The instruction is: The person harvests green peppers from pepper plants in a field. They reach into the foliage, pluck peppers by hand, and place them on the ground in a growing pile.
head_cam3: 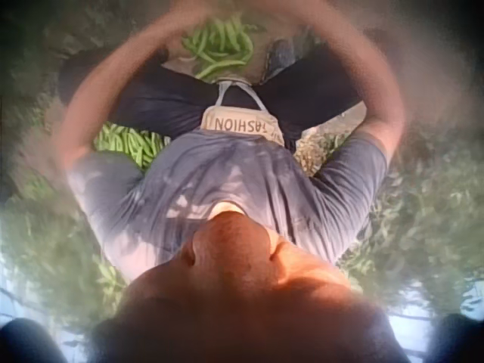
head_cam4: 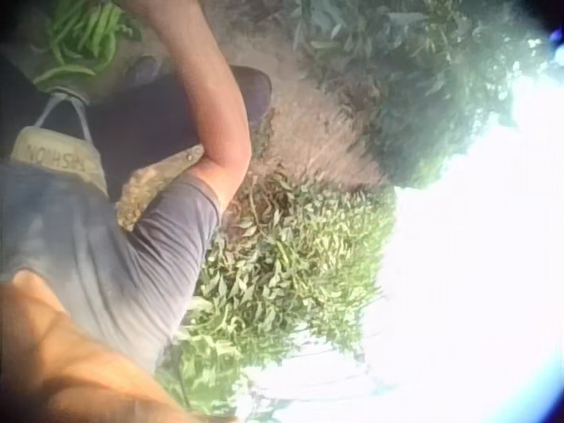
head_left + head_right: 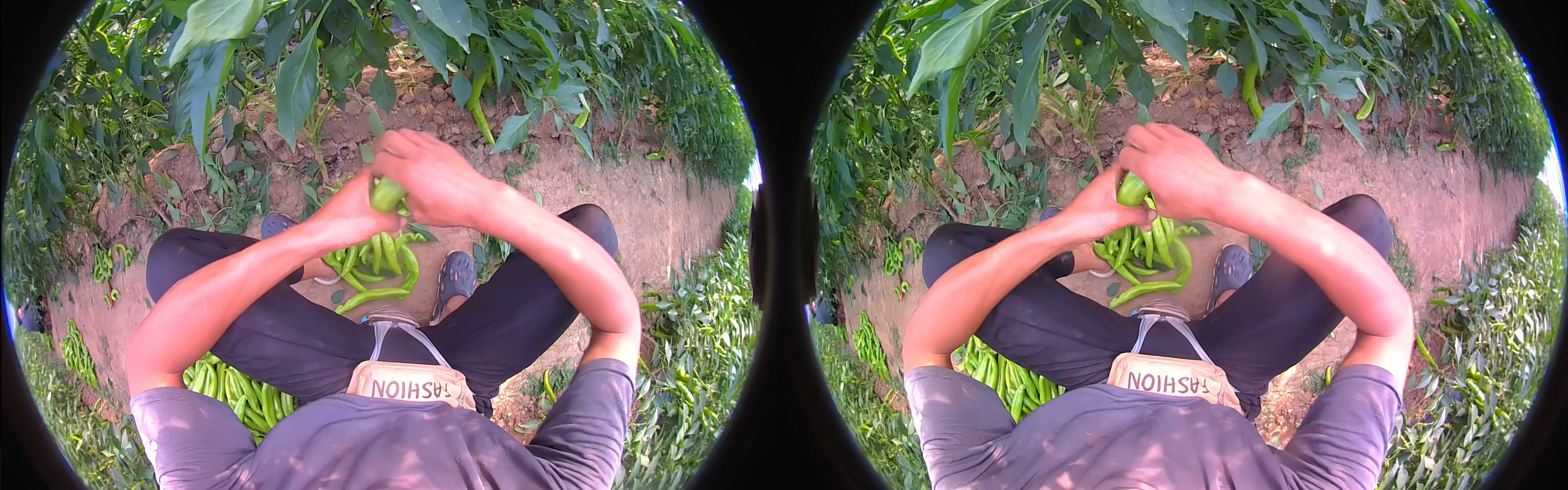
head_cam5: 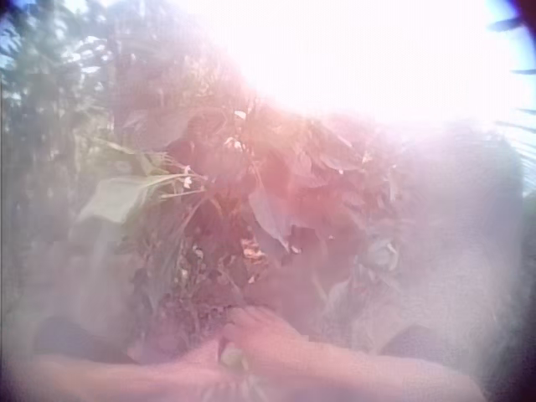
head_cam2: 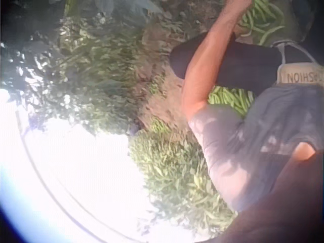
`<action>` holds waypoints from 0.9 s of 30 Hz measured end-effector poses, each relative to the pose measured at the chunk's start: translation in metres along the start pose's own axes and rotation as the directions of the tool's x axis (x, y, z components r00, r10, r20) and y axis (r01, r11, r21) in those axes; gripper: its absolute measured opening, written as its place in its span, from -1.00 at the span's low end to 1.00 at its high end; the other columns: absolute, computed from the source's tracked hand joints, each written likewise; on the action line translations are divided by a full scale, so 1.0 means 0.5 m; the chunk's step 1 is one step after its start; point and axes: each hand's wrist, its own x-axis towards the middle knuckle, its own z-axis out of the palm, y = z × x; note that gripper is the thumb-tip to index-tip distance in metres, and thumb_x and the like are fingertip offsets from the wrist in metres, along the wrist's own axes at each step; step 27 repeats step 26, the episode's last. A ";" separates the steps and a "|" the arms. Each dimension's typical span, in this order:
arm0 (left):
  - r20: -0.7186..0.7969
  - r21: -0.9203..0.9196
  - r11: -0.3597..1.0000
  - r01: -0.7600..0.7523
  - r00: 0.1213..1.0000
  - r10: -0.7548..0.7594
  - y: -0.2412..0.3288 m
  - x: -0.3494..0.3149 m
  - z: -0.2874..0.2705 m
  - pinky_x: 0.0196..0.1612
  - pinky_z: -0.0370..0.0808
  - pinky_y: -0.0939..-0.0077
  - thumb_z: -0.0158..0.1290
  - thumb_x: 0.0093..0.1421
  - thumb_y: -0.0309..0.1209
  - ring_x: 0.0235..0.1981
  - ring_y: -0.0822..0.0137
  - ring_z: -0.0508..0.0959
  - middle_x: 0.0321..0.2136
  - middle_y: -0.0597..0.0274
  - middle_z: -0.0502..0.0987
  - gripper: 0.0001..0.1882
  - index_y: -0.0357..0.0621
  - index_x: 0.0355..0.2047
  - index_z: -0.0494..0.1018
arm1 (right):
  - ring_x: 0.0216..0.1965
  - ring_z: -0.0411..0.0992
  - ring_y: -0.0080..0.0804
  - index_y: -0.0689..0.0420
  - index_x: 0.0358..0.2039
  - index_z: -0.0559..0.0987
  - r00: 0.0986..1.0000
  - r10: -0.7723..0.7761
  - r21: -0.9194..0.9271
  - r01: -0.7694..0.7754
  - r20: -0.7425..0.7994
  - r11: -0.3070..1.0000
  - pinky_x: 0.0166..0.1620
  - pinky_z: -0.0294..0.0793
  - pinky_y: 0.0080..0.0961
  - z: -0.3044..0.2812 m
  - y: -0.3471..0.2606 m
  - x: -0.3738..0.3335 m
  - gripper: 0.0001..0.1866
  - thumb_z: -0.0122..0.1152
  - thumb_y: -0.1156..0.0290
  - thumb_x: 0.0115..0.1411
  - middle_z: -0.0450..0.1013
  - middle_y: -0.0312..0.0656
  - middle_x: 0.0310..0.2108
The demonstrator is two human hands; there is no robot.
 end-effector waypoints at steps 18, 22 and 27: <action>-0.405 0.277 0.832 0.481 0.843 -0.353 -0.378 -0.060 0.024 -0.15 0.65 0.00 0.35 0.22 -0.37 -0.15 -0.03 0.75 -0.25 -0.14 0.72 -0.62 -0.29 -0.04 0.52 | -0.37 0.71 -0.20 0.22 -0.14 0.77 0.154 0.320 -0.016 -0.882 0.935 0.470 -0.40 0.71 -0.29 0.611 0.175 -0.185 -0.22 0.43 -0.37 0.11 0.70 0.06 -0.25; -0.030 0.635 0.666 0.390 0.875 -0.483 -0.445 -0.090 0.090 0.01 0.64 -0.17 0.31 0.20 -0.36 -0.05 -0.22 0.72 -0.12 -0.27 0.71 -0.52 -0.27 0.07 0.46 | -0.30 0.72 -0.18 0.17 0.04 0.75 0.029 0.245 -0.099 -0.863 0.969 0.495 -0.34 0.74 -0.28 0.472 0.203 -0.134 -0.18 0.43 -0.36 0.10 0.70 0.03 -0.14; 0.151 0.814 0.565 0.134 0.891 -0.429 -0.611 -0.153 0.195 0.12 0.68 -0.07 0.37 0.17 -0.33 0.16 -0.14 0.69 0.10 -0.20 0.68 -0.47 -0.01 0.13 0.47 | -0.22 0.75 -0.08 0.02 0.12 0.77 0.314 0.284 0.099 -0.810 0.906 0.578 -0.09 0.81 -0.16 0.386 0.233 -0.096 -0.26 0.33 -0.32 0.18 0.71 0.06 -0.12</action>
